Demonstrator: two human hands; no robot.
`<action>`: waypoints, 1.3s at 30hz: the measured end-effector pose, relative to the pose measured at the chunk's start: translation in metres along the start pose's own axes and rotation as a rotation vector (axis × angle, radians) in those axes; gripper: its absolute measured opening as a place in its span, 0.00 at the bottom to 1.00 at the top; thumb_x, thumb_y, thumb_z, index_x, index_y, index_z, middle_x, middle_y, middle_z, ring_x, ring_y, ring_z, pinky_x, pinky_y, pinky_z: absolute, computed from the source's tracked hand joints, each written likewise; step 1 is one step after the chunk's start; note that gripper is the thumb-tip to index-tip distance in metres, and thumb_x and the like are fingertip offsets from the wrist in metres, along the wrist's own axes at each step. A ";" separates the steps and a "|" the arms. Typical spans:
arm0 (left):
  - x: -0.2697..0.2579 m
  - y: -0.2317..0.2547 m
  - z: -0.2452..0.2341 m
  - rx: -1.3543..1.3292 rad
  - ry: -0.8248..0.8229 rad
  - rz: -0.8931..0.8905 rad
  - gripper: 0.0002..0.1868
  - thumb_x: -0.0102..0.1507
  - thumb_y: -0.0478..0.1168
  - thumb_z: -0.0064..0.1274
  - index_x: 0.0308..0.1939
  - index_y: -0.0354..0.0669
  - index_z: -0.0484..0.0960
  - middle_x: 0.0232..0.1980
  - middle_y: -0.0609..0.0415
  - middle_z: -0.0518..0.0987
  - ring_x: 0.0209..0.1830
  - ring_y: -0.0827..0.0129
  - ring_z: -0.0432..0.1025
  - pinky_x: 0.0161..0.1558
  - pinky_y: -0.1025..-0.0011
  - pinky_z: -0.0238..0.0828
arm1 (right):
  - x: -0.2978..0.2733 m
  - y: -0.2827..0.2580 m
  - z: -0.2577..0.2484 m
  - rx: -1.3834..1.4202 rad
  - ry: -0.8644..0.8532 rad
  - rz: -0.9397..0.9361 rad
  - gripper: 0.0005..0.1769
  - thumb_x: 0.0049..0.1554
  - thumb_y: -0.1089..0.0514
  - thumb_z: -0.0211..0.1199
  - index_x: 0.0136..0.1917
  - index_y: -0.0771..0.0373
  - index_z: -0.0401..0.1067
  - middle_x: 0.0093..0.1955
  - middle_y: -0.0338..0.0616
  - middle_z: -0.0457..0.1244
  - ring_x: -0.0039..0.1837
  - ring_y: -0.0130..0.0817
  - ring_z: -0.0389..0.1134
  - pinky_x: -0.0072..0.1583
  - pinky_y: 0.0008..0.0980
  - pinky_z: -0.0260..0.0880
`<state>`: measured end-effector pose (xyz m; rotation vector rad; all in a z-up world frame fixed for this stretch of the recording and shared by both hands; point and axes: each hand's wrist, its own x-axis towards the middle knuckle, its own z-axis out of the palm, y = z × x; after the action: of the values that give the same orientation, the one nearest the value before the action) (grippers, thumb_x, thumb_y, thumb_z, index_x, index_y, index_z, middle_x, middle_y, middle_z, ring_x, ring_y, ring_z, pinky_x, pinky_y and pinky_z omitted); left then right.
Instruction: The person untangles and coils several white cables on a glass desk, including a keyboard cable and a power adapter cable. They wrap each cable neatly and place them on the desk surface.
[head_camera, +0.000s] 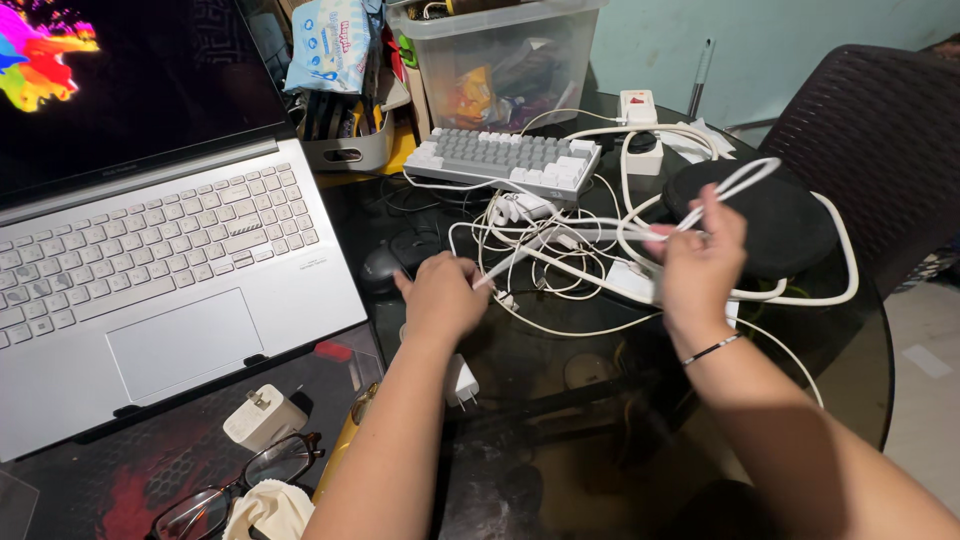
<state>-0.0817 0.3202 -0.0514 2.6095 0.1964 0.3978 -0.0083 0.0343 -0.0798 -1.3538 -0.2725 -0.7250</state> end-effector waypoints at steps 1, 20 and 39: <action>0.001 -0.001 -0.002 -0.029 0.024 0.020 0.12 0.57 0.52 0.63 0.33 0.50 0.89 0.43 0.54 0.80 0.55 0.58 0.71 0.70 0.31 0.37 | 0.006 -0.003 -0.004 0.010 0.019 -0.014 0.34 0.63 0.78 0.47 0.81 0.66 0.57 0.71 0.44 0.51 0.55 0.36 0.73 0.53 0.27 0.80; -0.015 -0.018 -0.138 -1.742 0.576 0.233 0.19 0.73 0.51 0.54 0.32 0.45 0.72 0.22 0.65 0.60 0.19 0.80 0.50 0.24 0.76 0.45 | 0.040 -0.029 -0.042 0.173 0.112 0.077 0.10 0.57 0.74 0.51 0.42 0.70 0.72 0.39 0.44 0.64 0.32 0.23 0.57 0.35 0.20 0.54; 0.017 -0.004 -0.065 -0.883 -0.068 -0.253 0.09 0.56 0.38 0.59 0.24 0.41 0.76 0.25 0.56 0.76 0.26 0.72 0.70 0.32 0.72 0.67 | 0.020 -0.035 0.025 -0.748 -1.083 0.176 0.11 0.44 0.59 0.72 0.42 0.59 0.75 0.41 0.38 0.69 0.47 0.31 0.70 0.51 0.31 0.70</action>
<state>-0.0864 0.3558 0.0053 1.7015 0.2526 0.2271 -0.0095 0.0508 -0.0348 -2.3779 -0.7669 0.1704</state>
